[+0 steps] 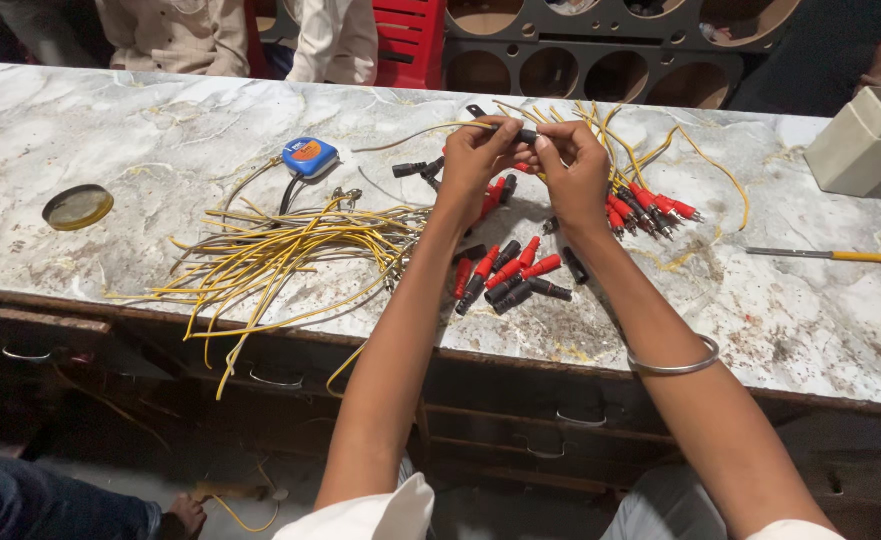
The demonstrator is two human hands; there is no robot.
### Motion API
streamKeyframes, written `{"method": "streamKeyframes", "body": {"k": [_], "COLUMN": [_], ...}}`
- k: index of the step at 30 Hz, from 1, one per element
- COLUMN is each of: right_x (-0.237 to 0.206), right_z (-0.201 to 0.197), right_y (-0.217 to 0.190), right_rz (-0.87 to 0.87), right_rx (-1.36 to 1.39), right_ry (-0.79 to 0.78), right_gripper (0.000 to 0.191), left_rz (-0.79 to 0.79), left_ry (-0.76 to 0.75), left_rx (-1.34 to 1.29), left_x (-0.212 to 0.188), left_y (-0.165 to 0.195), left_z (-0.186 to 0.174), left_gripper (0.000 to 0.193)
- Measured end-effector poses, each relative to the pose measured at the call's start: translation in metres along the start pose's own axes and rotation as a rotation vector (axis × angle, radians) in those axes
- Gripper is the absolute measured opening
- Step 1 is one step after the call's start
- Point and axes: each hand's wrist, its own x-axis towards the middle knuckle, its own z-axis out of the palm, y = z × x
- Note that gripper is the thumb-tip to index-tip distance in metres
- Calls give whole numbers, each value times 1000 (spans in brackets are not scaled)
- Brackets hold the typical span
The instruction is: The person attaches red and black plastic connectors to the ends of yellow wires on a workbench. They repeatedly pick up a wire, insert it into a connector, and place the finished unit on the table.
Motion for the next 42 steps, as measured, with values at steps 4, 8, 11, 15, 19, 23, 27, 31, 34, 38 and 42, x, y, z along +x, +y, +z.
{"method": "streamKeyframes", "body": {"k": [4,8,11,15,19,23,27,31,34,38,42], "right_x": [-1,-1,-1,-3,-4,-4,-5,-6,-5,-5,-4], "right_z": [2,3,5,4,4,6,7,7,8,8,7], "right_y": [-4,-6,-8,-11,-14,-16,-18,-20,-20,-20,-19], "right_rz": [-11,-55,-82,-113,-78,-104,-157,-135,-127,-116,-106], "right_rx": [11,-62,-125,-208,-196,-204,-276,-302,-261,-251,-262], "right_ry": [-11,-2,6,28,29,22,17,32,25,24,26], "right_gripper": [12,13,12,9,9,9,10,11,11,10,10], "left_rz": [15,12,18,12,5,-16,-43,-6,14,44,66], "left_ry": [41,80,79,23,31,35,63,18,23,100,122], "left_rx": [26,5,-7,-7,-20,-26,2,-25,-33,230,411], "left_x": [1,3,3,3,4,4,4,4,6,7,8], "left_y": [-1,-2,-3,-4,-6,-6,-5,-4,-5,-7,-8], "left_z": [-1,-2,-2,-3,-3,-3,-5,-7,-6,-5,-6], "left_gripper": [28,28,27,25,24,27,30,30,31,37,44]}}
